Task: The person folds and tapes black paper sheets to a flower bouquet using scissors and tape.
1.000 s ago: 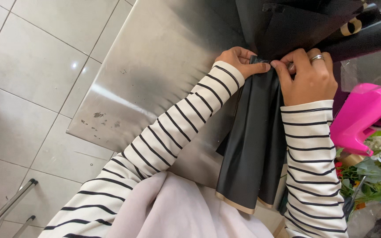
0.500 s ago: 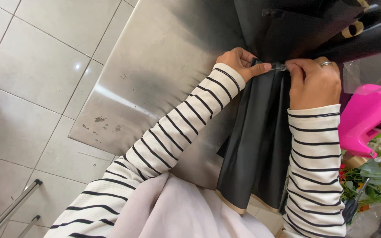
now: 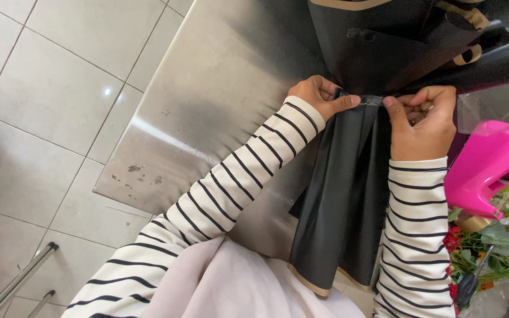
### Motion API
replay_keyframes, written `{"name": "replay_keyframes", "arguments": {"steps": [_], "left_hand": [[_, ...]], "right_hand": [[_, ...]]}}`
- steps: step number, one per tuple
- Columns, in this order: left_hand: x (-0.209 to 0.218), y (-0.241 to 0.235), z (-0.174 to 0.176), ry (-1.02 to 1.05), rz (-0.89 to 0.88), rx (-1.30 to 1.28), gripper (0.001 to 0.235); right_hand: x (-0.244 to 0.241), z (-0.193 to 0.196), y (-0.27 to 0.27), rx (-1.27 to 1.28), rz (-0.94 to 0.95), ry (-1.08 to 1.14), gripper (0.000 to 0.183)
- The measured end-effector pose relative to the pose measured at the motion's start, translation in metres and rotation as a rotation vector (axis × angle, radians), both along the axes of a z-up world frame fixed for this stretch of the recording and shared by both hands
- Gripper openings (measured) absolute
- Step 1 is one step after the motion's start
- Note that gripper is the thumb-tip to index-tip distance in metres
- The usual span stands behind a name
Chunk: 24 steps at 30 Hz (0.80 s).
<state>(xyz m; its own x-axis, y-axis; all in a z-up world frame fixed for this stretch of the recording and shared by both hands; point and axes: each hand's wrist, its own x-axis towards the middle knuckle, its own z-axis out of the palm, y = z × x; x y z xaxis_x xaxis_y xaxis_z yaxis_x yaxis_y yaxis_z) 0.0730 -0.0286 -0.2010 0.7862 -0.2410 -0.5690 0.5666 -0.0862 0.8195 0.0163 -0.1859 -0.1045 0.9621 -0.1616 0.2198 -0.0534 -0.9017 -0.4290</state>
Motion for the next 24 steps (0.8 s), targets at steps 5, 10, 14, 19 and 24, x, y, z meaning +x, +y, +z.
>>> {"name": "replay_keyframes", "arguments": {"steps": [5, 10, 14, 19, 24], "left_hand": [[-0.001, 0.002, 0.003, 0.006, -0.009, 0.005, 0.060], [0.001, 0.002, 0.002, -0.010, -0.013, 0.010, 0.059], [0.002, -0.001, -0.006, -0.004, -0.031, 0.007, 0.064], [0.001, -0.001, -0.007, 0.008, -0.032, -0.015, 0.060], [0.001, 0.011, 0.005, 0.064, -0.026, -0.142, 0.039]], "right_hand": [[0.006, -0.003, -0.003, 0.191, -0.055, 0.079, 0.047], [0.003, -0.007, 0.011, -0.001, -0.037, -0.032, 0.050], [0.003, -0.011, 0.010, -0.025, -0.060, -0.058, 0.052], [0.007, -0.016, -0.004, -0.068, -0.145, -0.016, 0.064], [0.010, -0.061, -0.069, -0.007, -0.353, 0.047, 0.087]]}}
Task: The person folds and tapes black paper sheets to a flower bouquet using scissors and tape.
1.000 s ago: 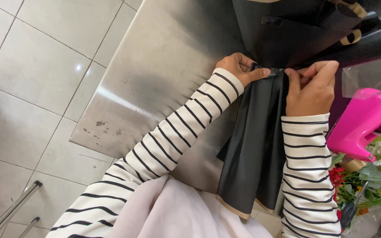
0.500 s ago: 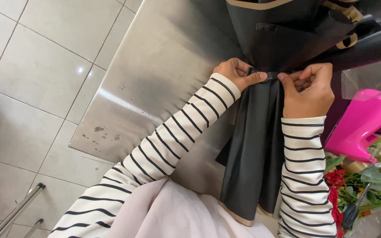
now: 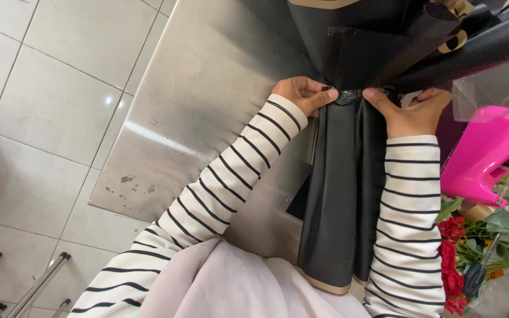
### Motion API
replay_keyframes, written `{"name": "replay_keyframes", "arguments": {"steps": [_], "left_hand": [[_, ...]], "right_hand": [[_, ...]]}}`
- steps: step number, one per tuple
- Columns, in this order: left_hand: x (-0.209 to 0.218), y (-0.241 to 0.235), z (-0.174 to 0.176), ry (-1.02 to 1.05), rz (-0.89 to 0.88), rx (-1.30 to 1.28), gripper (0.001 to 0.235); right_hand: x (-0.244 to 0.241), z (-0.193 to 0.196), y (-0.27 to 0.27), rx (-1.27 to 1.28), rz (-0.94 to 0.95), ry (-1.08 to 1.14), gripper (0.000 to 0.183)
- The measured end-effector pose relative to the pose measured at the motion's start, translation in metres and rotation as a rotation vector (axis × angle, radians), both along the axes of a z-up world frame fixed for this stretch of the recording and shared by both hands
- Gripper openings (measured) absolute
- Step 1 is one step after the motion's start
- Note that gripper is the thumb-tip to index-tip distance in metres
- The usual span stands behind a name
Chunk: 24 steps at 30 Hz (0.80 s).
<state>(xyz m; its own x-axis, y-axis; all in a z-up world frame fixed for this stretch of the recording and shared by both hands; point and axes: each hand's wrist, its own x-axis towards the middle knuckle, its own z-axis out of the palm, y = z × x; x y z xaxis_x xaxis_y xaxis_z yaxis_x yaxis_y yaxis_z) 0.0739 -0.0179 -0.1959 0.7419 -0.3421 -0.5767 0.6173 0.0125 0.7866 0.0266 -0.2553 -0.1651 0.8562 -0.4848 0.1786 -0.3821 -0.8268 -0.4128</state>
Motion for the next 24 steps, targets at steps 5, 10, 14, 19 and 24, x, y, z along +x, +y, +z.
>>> {"name": "replay_keyframes", "arguments": {"steps": [5, 10, 14, 19, 24], "left_hand": [[-0.002, -0.011, -0.015, -0.049, 0.039, 0.019, 0.023], [0.001, -0.008, -0.025, -0.027, -0.011, -0.009, 0.038], [0.004, -0.009, -0.040, 0.047, 0.022, -0.117, 0.040], [0.008, -0.013, -0.077, 0.046, 0.050, -0.198, 0.029], [0.012, 0.000, -0.062, 0.022, 0.030, -0.219, 0.025]], "right_hand": [[0.017, 0.026, 0.008, 0.626, -0.408, 0.428, 0.090], [-0.021, 0.009, -0.066, 1.153, -0.362, -0.107, 0.044], [-0.114, -0.003, -0.219, 0.474, -0.451, -0.242, 0.014], [-0.225, -0.079, -0.396, -0.346, -0.403, -0.236, 0.019], [-0.224, -0.064, -0.371, 0.031, -0.634, -0.041, 0.032]]}}
